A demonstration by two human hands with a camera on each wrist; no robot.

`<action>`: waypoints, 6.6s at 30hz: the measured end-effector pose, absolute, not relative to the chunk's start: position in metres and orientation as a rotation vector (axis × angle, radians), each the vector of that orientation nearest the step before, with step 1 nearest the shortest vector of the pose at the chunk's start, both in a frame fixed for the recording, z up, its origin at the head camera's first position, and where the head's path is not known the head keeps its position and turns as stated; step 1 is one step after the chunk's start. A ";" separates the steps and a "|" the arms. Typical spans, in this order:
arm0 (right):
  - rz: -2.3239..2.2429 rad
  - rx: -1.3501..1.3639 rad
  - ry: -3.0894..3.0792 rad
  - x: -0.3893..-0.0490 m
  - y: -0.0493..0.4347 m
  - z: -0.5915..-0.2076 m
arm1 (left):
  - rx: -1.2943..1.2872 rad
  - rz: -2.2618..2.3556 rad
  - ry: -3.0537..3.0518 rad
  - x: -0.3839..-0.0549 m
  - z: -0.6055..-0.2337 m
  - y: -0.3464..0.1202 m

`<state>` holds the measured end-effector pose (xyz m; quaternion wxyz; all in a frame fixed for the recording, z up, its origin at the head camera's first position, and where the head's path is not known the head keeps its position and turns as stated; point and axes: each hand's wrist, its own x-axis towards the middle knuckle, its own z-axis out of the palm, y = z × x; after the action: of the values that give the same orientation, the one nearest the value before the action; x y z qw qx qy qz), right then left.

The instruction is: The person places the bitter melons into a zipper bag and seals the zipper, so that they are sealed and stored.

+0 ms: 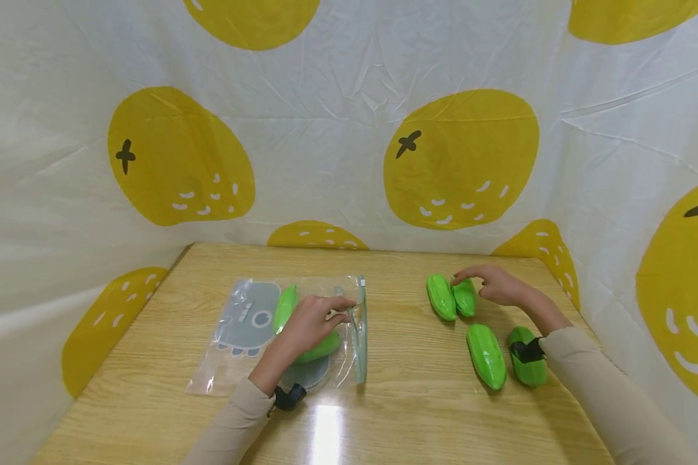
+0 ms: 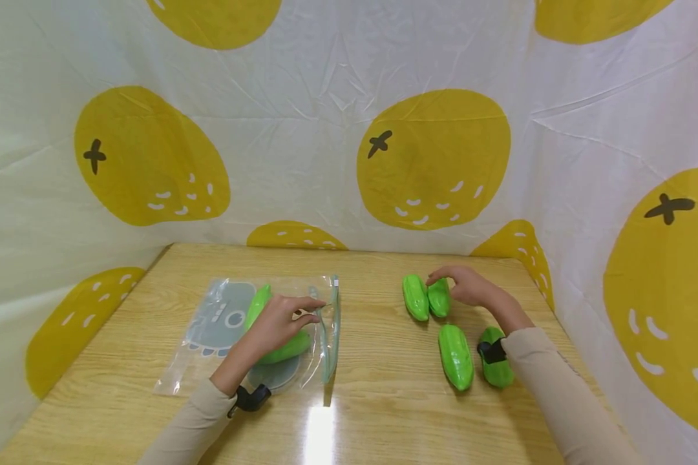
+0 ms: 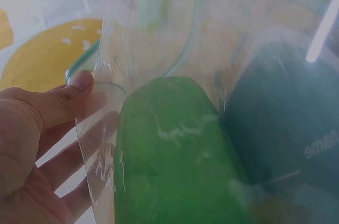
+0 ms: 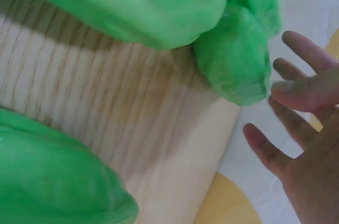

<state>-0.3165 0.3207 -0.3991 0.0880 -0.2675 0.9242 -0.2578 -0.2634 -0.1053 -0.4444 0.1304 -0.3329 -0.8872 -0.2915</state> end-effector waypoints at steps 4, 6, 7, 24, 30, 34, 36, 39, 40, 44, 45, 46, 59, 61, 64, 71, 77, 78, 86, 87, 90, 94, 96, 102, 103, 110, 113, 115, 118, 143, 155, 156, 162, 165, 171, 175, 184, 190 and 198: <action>-0.709 -0.825 2.795 -0.318 0.324 -0.402 | -0.963 -0.840 -2.579 -0.263 -0.445 -0.106; -0.684 -0.808 2.822 -0.320 0.326 -0.403 | -0.959 -0.837 -2.579 -0.263 -0.445 -0.106; -0.665 -0.798 2.838 -0.320 0.327 -0.403 | -0.957 -0.837 -2.581 -0.263 -0.445 -0.106; -0.568 -0.742 2.909 -0.320 0.332 -0.411 | -0.954 -0.851 -2.594 -0.263 -0.445 -0.105; -0.563 -0.695 2.851 -0.318 0.332 -0.410 | -0.956 -0.845 -2.577 -0.264 -0.444 -0.104; -0.588 -0.707 2.816 -0.317 0.333 -0.411 | -0.954 -0.844 -2.580 -0.264 -0.445 -0.105; -0.587 -0.719 2.816 -0.318 0.334 -0.412 | -0.953 -0.840 -2.585 -0.264 -0.445 -0.105; -0.599 -0.724 2.819 -0.318 0.337 -0.414 | -0.956 -0.828 -2.577 -0.263 -0.443 -0.105; -0.610 -0.723 2.817 -0.318 0.338 -0.415 | -0.957 -0.824 -2.574 -0.263 -0.443 -0.104; -0.646 -0.702 2.802 -0.318 0.341 -0.418 | -0.963 -0.812 -2.555 -0.262 -0.441 -0.105; -0.654 -0.693 2.799 -0.318 0.341 -0.418 | -0.962 -0.813 -2.560 -0.262 -0.441 -0.105; -0.657 -0.692 2.797 -0.318 0.341 -0.419 | -0.962 -0.813 -2.560 -0.262 -0.440 -0.105; -0.774 -0.777 2.784 -0.313 0.350 -0.425 | -0.965 -0.784 -2.556 -0.263 -0.441 -0.105; -0.785 -0.784 2.784 -0.312 0.353 -0.426 | -0.963 -0.781 -2.565 -0.263 -0.442 -0.104; -0.795 -0.771 2.782 -0.311 0.356 -0.427 | -0.965 -0.787 -2.577 -0.263 -0.444 -0.103; -0.755 -0.768 2.785 -0.309 0.358 -0.423 | -0.949 -0.798 -2.584 -0.262 -0.446 -0.102; -0.750 -0.751 2.801 -0.306 0.358 -0.418 | -0.953 -0.792 -2.581 -0.261 -0.445 -0.102; -0.746 -0.744 2.809 -0.306 0.358 -0.417 | -0.954 -0.795 -2.581 -0.261 -0.445 -0.102; -0.719 -0.713 2.868 -0.301 0.359 -0.411 | -0.956 -0.790 -2.576 -0.262 -0.445 -0.103; -0.722 -0.714 2.870 -0.300 0.359 -0.410 | -0.956 -0.787 -2.575 -0.262 -0.445 -0.103; -0.719 -0.725 2.879 -0.300 0.359 -0.408 | -0.960 -0.776 -2.578 -0.262 -0.447 -0.103; -0.726 -0.733 2.893 -0.298 0.358 -0.406 | -0.972 -0.775 -2.580 -0.261 -0.448 -0.103; -0.732 -0.740 2.899 -0.297 0.356 -0.405 | -0.971 -0.773 -2.576 -0.261 -0.448 -0.103; -0.731 -0.760 2.922 -0.296 0.349 -0.401 | -0.961 -0.788 -2.569 -0.263 -0.449 -0.103; -0.730 -0.767 2.924 -0.295 0.348 -0.400 | -0.963 -0.792 -2.567 -0.263 -0.449 -0.103; -0.701 -0.837 2.952 -0.291 0.335 -0.390 | -0.970 -0.802 -2.557 -0.263 -0.449 -0.103; -0.665 -0.873 2.973 -0.289 0.329 -0.387 | -0.967 -0.797 -2.553 -0.263 -0.450 -0.103; -0.645 -0.885 2.983 -0.289 0.325 -0.385 | -0.967 -0.793 -2.550 -0.263 -0.450 -0.104; -0.640 -0.887 2.987 -0.288 0.320 -0.383 | -0.971 -0.790 -2.546 -0.263 -0.451 -0.104; -0.689 -0.951 2.938 -0.285 0.284 -0.379 | -0.968 -0.809 -2.559 -0.261 -0.448 -0.105; -0.737 -0.970 2.868 -0.282 0.255 -0.388 | -0.966 -0.792 -2.562 -0.262 -0.447 -0.105; -0.743 -0.963 2.865 -0.282 0.253 -0.389 | -0.967 -0.793 -2.563 -0.262 -0.447 -0.104; -0.750 -0.984 2.851 -0.282 0.244 -0.397 | -0.975 -0.792 -2.555 -0.263 -0.448 -0.105; -0.745 -0.986 2.846 -0.283 0.241 -0.402 | -0.973 -0.793 -2.559 -0.263 -0.449 -0.105; -0.739 -0.997 2.820 -0.285 0.234 -0.407 | -0.971 -0.798 -2.559 -0.262 -0.449 -0.105; -0.741 -0.991 2.810 -0.285 0.229 -0.409 | -0.969 -0.794 -2.561 -0.262 -0.448 -0.104; -0.732 -1.006 2.784 -0.286 0.218 -0.411 | -0.955 -0.793 -2.572 -0.262 -0.449 -0.105; -0.741 -1.008 2.757 -0.285 0.212 -0.412 | -0.960 -0.787 -2.559 -0.263 -0.450 -0.105; -0.704 -0.986 2.758 -0.286 0.204 -0.416 | -0.949 -0.782 -2.573 -0.263 -0.448 -0.104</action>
<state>-0.2856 0.2035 -0.4157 0.0647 -0.3266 0.9136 -0.2333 -0.2628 -0.1037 -0.4484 0.1445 -0.3292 -0.8929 -0.2712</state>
